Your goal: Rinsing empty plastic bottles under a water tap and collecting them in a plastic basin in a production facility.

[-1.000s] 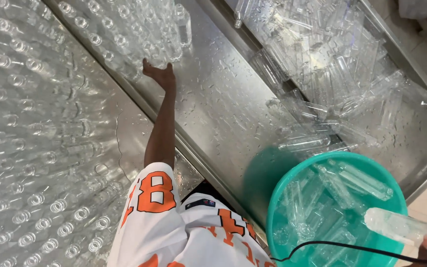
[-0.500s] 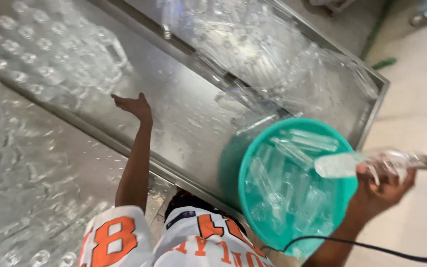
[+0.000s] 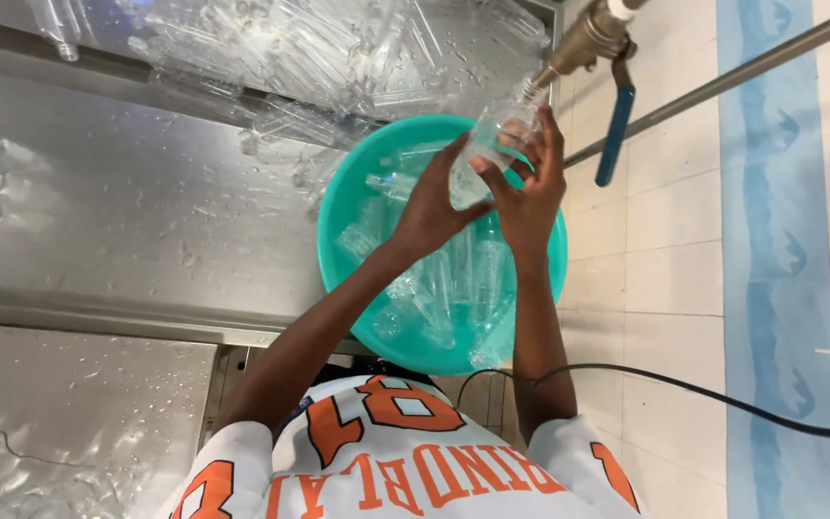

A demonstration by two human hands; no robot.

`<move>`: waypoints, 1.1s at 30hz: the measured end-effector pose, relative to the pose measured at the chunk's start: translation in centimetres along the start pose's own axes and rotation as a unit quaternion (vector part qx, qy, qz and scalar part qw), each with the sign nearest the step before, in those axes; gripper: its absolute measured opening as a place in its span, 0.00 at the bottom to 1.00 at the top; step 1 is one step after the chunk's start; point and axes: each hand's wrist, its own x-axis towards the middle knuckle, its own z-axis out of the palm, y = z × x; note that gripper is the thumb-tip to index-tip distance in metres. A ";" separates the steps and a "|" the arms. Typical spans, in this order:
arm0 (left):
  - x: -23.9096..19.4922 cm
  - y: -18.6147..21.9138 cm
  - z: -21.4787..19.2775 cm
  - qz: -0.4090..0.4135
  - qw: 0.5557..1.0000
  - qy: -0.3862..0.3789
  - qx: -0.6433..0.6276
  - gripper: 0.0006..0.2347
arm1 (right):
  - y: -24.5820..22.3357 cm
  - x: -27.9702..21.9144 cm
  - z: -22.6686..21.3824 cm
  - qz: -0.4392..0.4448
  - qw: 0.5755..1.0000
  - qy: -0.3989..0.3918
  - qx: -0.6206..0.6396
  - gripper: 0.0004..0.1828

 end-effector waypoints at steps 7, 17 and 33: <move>-0.5 0.6 0.3 -0.006 0.994 0.106 -0.007 0.35 | 1.2 -0.6 -4.2 0.003 0.992 -0.118 -0.035 0.30; -0.7 0.7 0.3 0.005 0.993 0.111 0.026 0.36 | 11.7 -14.3 3.0 -0.087 0.805 -0.531 -0.251 0.57; -0.6 1.2 1.8 -0.042 0.994 0.099 -0.017 0.40 | 17.1 -7.8 -20.9 0.118 0.831 -0.412 -0.354 0.47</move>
